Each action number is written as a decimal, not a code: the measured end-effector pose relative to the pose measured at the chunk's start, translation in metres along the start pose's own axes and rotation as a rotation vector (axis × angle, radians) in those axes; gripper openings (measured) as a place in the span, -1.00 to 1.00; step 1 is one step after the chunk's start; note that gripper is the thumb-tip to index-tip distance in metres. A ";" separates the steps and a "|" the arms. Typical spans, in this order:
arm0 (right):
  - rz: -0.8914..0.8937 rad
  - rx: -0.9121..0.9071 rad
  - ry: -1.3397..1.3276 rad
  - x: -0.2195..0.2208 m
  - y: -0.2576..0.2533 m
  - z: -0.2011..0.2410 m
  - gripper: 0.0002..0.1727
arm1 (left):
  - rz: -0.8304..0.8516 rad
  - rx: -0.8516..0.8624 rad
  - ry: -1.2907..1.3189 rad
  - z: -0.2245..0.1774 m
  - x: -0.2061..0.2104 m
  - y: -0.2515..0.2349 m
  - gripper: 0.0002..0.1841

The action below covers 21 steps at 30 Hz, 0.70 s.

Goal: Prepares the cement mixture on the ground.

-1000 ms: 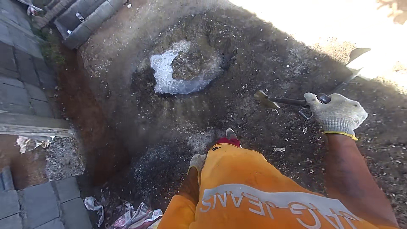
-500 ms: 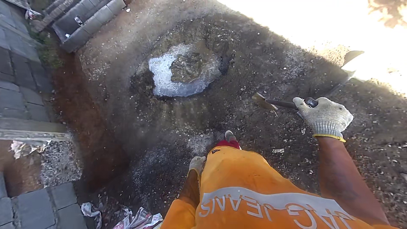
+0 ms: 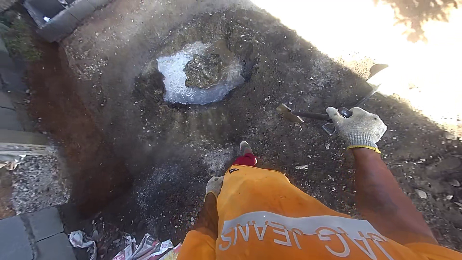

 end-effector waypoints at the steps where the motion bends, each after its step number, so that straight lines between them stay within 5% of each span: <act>1: -0.003 -0.012 0.004 -0.001 -0.007 0.001 0.11 | -0.022 -0.015 0.035 0.004 -0.006 0.001 -0.58; 9: -0.048 -0.420 0.069 -0.094 -0.051 0.088 -0.01 | -0.236 -0.218 0.408 0.077 -0.055 0.019 -0.57; 14: -0.049 -0.644 0.045 -0.180 -0.023 0.175 -0.14 | -0.374 -0.301 0.585 0.120 -0.067 0.041 -0.57; 21: 0.009 -0.745 -0.337 -0.157 -0.005 0.268 -0.14 | -0.513 -0.393 0.612 0.185 -0.072 0.048 -0.57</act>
Point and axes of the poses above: each hand's wrist, its own y-axis away from the middle knuckle, its own x-axis out of the palm, z = x × y, the point moved 5 cm from there along -y, towards the middle knuckle, and after that the axes turned 8 degrees about -z, right-handed, at the moved point
